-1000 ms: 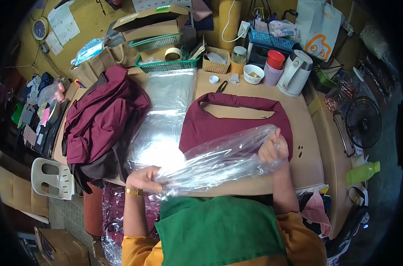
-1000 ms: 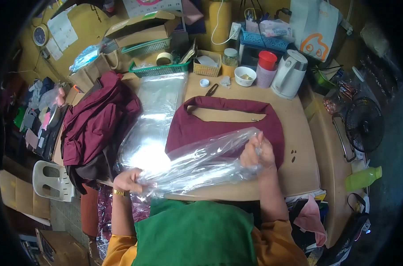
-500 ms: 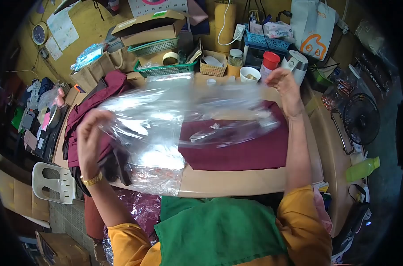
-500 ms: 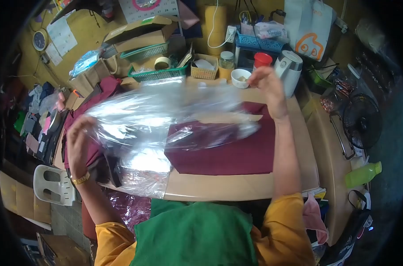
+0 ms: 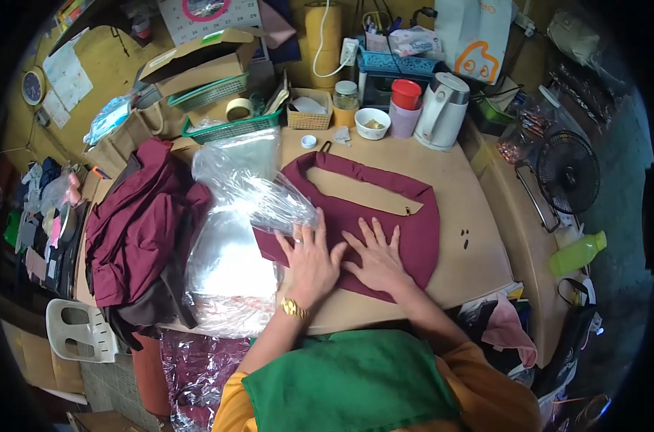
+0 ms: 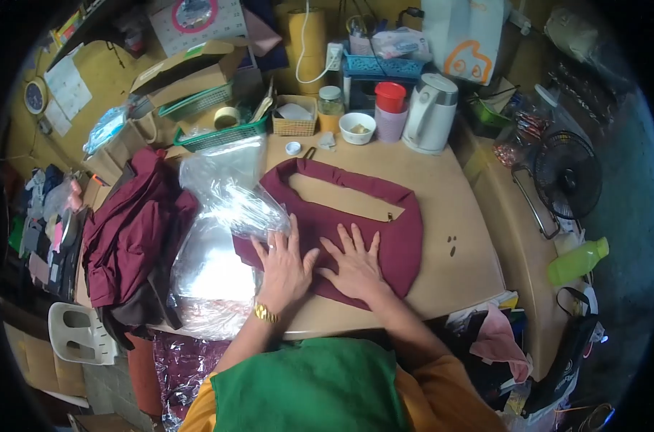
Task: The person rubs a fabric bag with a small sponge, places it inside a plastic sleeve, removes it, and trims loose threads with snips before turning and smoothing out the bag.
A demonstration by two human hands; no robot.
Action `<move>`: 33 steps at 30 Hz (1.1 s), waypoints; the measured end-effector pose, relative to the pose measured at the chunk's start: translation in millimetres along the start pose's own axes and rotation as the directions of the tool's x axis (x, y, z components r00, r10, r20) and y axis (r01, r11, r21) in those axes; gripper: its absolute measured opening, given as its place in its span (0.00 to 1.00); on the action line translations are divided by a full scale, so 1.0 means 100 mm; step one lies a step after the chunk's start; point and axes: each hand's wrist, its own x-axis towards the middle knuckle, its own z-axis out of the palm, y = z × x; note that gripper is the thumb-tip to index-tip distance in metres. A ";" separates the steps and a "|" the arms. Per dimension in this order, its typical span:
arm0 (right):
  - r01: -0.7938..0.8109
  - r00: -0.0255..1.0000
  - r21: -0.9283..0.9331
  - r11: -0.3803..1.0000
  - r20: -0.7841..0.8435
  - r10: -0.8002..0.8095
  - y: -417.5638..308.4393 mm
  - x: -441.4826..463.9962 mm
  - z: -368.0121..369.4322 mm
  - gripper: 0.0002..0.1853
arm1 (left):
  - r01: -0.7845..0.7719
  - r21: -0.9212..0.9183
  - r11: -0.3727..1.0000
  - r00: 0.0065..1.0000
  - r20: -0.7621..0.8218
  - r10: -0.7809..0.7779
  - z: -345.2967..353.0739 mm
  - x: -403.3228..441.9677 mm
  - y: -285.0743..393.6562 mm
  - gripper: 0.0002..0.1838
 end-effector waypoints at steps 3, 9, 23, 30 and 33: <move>-0.080 0.997 0.011 0.997 -0.010 0.081 -0.01 -0.02 0.02 0.38 | 0.117 0.119 0.986 0.987 0.093 -0.129 0.46 0.08 -0.42 0.38; -0.149 0.989 0.014 0.989 -0.005 0.150 -0.03 -0.04 0.03 0.37 | 0.105 0.128 0.986 0.988 0.096 -0.117 0.37 0.17 -0.08 0.41; 0.142 0.970 -0.056 0.988 -0.189 -0.150 1.28 -1.35 -0.61 0.27 | -0.052 0.035 0.998 0.992 0.117 0.048 0.56 0.06 -0.13 0.52; 0.421 0.771 -0.123 0.899 -0.473 -0.426 1.13 -0.81 -0.55 0.20 | -0.187 -0.021 0.982 0.977 0.101 0.188 0.55 0.18 -0.24 0.58; 0.532 0.686 -0.005 0.847 -0.583 -0.435 0.83 -0.37 -0.75 0.15 | -0.200 -0.110 0.974 0.942 0.251 0.222 0.34 0.16 -0.21 0.59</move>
